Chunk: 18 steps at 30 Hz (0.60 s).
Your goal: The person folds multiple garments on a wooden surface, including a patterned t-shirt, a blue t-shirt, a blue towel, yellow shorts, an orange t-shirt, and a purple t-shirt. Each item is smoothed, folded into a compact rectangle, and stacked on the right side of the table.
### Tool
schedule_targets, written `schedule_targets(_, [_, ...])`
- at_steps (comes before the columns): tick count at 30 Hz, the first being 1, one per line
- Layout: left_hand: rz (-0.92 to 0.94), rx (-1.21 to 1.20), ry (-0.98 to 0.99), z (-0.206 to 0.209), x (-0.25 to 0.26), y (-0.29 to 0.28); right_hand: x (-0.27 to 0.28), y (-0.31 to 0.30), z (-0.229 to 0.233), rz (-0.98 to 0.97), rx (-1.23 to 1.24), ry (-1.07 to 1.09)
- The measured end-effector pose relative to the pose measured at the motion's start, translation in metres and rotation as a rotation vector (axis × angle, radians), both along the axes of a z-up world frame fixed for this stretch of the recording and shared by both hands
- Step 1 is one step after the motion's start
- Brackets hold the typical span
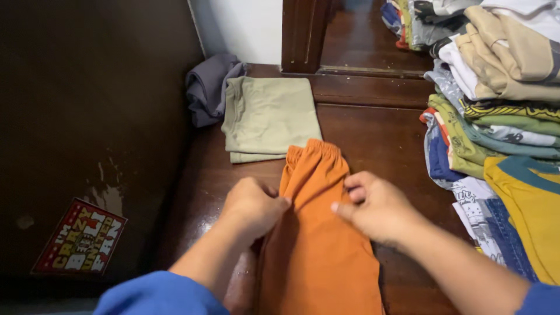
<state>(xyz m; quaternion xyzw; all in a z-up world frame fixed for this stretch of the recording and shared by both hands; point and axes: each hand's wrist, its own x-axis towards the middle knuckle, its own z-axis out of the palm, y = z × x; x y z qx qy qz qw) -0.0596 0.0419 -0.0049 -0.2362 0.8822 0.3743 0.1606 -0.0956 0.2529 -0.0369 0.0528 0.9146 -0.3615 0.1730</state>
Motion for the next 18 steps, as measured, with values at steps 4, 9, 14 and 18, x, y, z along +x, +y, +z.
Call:
schedule_targets(4, [0.020, -0.136, 0.093, 0.002, 0.005, 0.000, 0.019, 0.003, 0.007, 0.197, 0.190, 0.423])
schedule_targets(9, [-0.712, -0.390, 0.597, -0.005, 0.015, -0.020, 0.026, 0.012, 0.019, 0.744, 0.052, 0.591])
schedule_targets(14, [-1.290, -0.484, 0.712, -0.017, 0.021, -0.037, 0.042, 0.026, 0.035, 1.128, 0.152, 0.157])
schedule_targets(18, [-1.287, -0.529, 0.599, -0.032, 0.025, -0.045, 0.056, 0.026, 0.028, 1.138, 0.135, 0.306])
